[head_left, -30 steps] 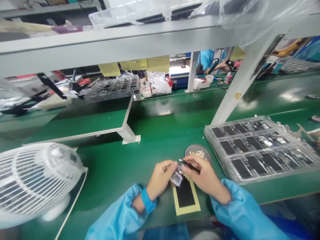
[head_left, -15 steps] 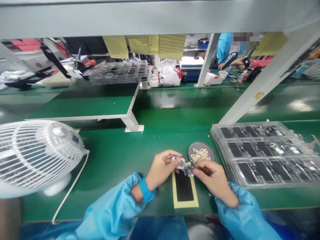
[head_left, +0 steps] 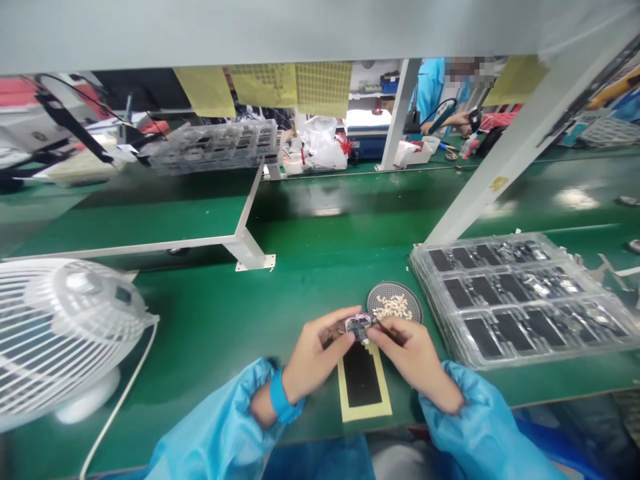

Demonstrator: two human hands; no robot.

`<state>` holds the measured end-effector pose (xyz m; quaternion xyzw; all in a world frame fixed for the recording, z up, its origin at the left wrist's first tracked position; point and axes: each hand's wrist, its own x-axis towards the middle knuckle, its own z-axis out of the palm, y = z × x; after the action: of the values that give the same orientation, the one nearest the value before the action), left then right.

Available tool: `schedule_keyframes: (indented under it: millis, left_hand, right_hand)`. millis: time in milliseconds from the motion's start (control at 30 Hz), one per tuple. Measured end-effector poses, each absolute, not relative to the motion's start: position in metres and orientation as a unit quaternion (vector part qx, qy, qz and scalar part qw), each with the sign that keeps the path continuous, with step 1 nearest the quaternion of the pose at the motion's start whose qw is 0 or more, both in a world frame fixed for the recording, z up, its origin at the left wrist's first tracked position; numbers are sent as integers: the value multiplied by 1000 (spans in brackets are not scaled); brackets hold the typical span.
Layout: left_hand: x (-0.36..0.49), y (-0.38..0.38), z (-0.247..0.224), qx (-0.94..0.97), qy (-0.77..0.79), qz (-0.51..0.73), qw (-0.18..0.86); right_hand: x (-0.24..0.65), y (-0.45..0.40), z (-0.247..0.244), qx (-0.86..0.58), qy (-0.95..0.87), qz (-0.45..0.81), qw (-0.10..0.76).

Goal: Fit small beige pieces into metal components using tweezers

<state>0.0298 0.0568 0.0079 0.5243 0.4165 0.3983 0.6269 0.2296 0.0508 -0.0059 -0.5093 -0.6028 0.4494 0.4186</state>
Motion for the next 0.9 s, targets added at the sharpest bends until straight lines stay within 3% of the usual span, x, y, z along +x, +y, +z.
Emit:
schedule_keyframes:
  millis: [167,600,900]
  left_hand:
    - [31,56,4,590,453,367,559]
    - [36,56,1,557,472,350,587]
    - [36,57,0,624,468,372,503]
  right_hand:
    - [231,53,-3,-521,-594,449,418]
    - [233,52,-4,-520,-595,454,412]
    - [234,53,-10,-528,-591,456,405]
